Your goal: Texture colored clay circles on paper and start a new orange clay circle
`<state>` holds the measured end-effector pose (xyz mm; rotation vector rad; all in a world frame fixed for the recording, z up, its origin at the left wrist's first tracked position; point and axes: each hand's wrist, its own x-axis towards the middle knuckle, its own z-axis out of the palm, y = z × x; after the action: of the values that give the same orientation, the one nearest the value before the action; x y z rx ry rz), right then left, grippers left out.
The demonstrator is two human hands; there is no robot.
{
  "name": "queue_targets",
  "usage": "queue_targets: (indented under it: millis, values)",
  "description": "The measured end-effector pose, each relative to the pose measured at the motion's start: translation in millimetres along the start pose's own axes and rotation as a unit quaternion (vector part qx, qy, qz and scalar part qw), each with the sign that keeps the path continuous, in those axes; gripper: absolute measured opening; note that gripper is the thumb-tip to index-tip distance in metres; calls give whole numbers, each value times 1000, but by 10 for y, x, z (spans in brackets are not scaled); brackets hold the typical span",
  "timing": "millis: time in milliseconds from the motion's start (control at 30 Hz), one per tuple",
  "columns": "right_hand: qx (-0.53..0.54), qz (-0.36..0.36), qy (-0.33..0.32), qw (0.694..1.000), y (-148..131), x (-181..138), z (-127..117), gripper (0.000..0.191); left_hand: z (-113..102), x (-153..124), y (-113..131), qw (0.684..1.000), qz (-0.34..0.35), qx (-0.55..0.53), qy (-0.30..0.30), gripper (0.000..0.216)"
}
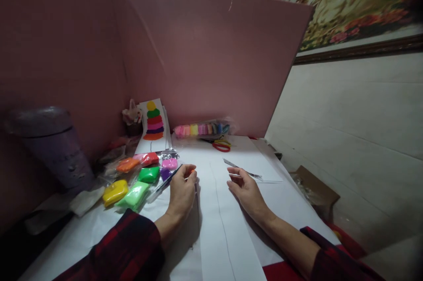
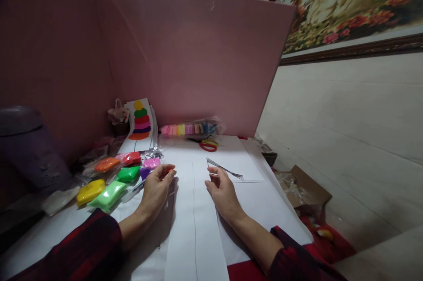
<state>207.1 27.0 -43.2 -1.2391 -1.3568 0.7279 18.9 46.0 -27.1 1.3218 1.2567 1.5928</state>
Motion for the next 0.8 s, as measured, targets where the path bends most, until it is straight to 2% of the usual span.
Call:
queue_targets:
  millis: [233,500,700,800]
  values:
    - [9,-46,7,999,1,-14,4,33,19,-9,40,998,-9,-55,11,25]
    - [-8,-106,15,994,-45,-24,-9,32,10,-32,74,999,1,-41,11,24]
    - [-62,-71,-29,995,-68,-39,-12,25,-19,-18,88,999,18,14,23,15]
    - [-107,-63,-26,992,-61,-41,-17,18,-26,-13,108,999,31,20,13,15]
